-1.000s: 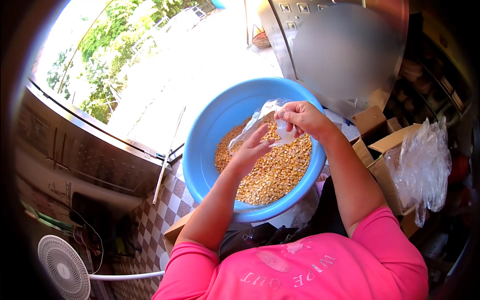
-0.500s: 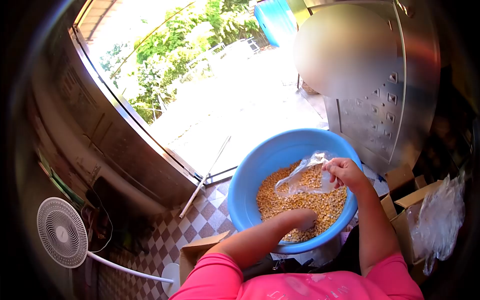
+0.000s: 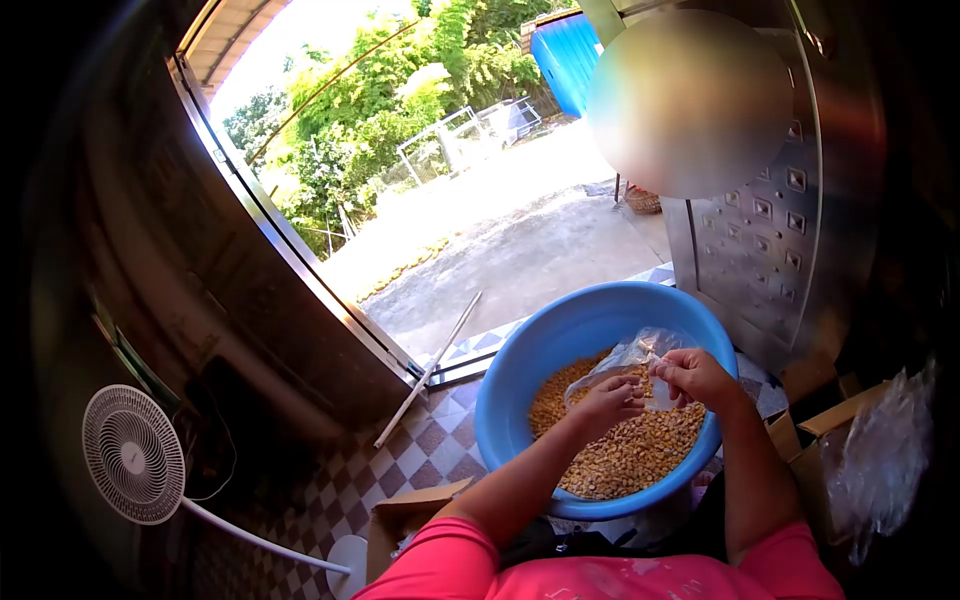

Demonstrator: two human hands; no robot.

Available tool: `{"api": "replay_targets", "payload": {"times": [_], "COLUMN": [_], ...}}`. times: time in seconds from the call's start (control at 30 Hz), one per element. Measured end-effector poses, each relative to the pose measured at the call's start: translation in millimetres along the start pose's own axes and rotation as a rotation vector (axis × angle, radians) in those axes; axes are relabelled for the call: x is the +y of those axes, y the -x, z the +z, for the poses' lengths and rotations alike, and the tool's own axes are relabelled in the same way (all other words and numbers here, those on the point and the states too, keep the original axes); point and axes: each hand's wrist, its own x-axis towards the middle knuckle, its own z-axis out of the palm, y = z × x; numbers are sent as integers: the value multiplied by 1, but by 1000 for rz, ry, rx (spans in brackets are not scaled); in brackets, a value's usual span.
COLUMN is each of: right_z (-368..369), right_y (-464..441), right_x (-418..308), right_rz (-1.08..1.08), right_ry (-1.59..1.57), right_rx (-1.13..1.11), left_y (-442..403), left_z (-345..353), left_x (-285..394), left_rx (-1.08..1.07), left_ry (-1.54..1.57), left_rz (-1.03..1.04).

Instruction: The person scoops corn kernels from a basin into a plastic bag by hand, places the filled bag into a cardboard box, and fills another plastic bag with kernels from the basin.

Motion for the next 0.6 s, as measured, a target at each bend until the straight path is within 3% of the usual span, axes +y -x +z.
{"api": "replay_targets", "payload": {"times": [0.03, 0.07, 0.17, 0.23, 0.37, 0.43, 0.47, 0.53, 0.6], "right_z": [1, 3, 5, 6, 5, 4, 1, -3, -8], "right_y": [0, 0, 1, 2, 1, 0, 1, 1, 0], "right_x": [0, 0, -3, -7, -6, -6, -5, -7, -3], "right_rz": [10, 22, 18, 21, 24, 6, -9, -23, -33], "right_ry": [3, 6, 19, 16, -46, -71, -98, -84, -133], "right_rx": [-43, -86, -84, -74, -49, -48, -44, -6, 65], "left_y": [1, -6, -17, 0, -21, -29, -27, -16, 1], "left_z": [-2, -10, -24, -2, -21, -28, -27, -23, -8], "left_x": [1, -4, -13, 3, -21, -26, -26, -22, 0], "left_rx": [-158, -156, -334, -302, -202, -154, -157, 9, 127], "left_ry": [105, 104, -430, -338, -430, -1129, -1120, -1398, -1255], "left_rz": [51, 51, 388, 273, 323, 626, 622, 692, 585]}}
